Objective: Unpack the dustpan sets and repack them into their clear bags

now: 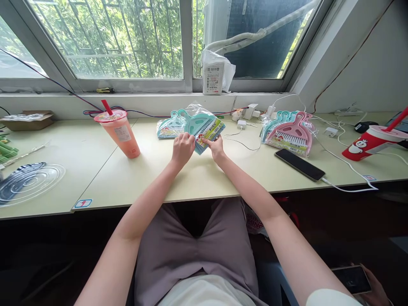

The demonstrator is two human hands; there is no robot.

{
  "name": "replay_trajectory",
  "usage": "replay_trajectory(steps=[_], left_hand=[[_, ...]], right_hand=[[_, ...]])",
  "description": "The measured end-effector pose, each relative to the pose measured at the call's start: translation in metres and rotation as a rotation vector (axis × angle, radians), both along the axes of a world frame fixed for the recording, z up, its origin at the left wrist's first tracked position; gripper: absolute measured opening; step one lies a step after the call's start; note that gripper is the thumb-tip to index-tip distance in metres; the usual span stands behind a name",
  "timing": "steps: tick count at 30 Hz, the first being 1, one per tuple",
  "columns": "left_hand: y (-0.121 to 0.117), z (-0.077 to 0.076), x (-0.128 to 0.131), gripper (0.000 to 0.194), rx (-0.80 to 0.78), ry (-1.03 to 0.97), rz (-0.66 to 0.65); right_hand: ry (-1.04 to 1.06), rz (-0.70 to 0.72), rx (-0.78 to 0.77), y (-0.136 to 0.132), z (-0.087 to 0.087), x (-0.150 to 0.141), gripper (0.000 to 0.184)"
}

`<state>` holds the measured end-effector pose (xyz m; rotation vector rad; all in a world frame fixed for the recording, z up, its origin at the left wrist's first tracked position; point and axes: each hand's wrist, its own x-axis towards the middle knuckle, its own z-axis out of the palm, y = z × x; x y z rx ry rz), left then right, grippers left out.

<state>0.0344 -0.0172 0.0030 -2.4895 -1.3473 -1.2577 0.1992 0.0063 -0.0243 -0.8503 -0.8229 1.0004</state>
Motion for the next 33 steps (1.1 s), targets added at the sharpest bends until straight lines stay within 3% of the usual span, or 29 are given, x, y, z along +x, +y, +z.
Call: replay_trajectory(steps=[9, 11, 14, 16, 19, 22, 26, 30, 33], left_hand=[[-0.008, 0.000, 0.002, 0.017, -0.020, 0.007, -0.100], [-0.010, -0.001, 0.004, 0.023, -0.017, -0.123, -0.062], [-0.007, 0.001, 0.002, 0.054, 0.023, -0.501, 0.102], [0.003, 0.002, -0.001, 0.068, -0.050, -0.758, 0.133], [0.020, -0.002, -0.005, 0.076, -0.439, -1.002, -0.125], [0.027, -0.012, 0.000, 0.073, -0.744, -1.090, -0.391], [0.018, -0.018, 0.003, 0.070, -0.910, -0.914, -0.539], [0.007, -0.011, -0.006, 0.067, -1.038, -0.649, -0.613], [0.005, -0.008, -0.007, 0.068, -1.158, -0.573, -0.721]], right_hand=[[0.016, -0.009, -0.016, -0.003, 0.003, -0.001, 0.073], [0.005, 0.000, -0.010, -0.003, 0.002, -0.001, 0.070], [0.017, 0.009, -0.018, -0.003, 0.003, 0.000, 0.066], [0.048, 0.007, -0.031, -0.002, 0.004, 0.000, 0.065], [0.060, 0.011, -0.041, -0.003, 0.005, 0.000, 0.065], [0.019, 0.019, -0.035, -0.004, 0.004, -0.003, 0.066], [-0.019, -0.001, -0.028, -0.004, 0.001, -0.005, 0.067], [-0.020, -0.043, -0.036, 0.000, -0.001, -0.002, 0.064], [0.005, -0.024, -0.049, 0.001, -0.001, 0.001, 0.059]])
